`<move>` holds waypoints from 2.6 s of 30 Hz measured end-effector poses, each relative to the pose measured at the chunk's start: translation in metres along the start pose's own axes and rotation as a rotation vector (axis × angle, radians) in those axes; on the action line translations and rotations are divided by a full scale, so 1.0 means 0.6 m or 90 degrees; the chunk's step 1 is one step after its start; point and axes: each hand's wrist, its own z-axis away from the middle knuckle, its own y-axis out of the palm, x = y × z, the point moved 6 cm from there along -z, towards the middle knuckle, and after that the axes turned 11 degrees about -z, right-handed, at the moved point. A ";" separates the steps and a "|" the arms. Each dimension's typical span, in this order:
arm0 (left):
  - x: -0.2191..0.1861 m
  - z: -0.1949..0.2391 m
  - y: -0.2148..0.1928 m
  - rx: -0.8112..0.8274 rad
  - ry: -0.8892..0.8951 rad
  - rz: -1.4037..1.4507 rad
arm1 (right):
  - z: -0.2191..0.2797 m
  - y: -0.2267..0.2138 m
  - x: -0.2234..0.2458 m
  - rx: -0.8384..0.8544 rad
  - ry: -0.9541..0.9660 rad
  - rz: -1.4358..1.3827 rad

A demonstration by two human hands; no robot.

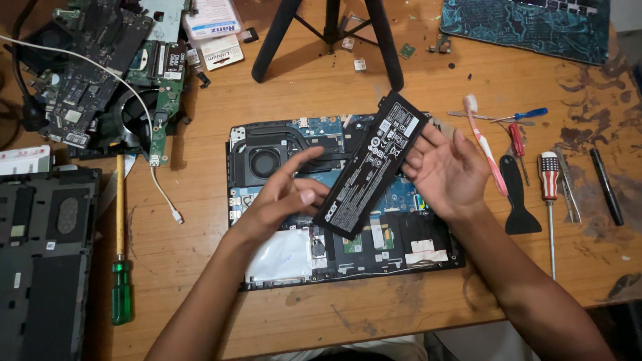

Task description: The person removes the back cover of a laptop, then uses a screwdriver to detach and remove the battery and a cooling fan. The removed parts are placed on the table.

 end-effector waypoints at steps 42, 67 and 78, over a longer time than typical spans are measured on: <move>-0.017 0.014 -0.091 -0.272 0.277 0.444 | 0.008 0.011 -0.024 0.069 0.097 0.246; -0.097 0.110 -0.204 -0.736 0.082 -0.596 | 0.002 0.013 -0.017 -0.069 0.026 0.272; -0.075 0.179 -0.316 -0.641 -0.406 -0.822 | 0.003 -0.002 -0.013 -0.050 0.024 0.242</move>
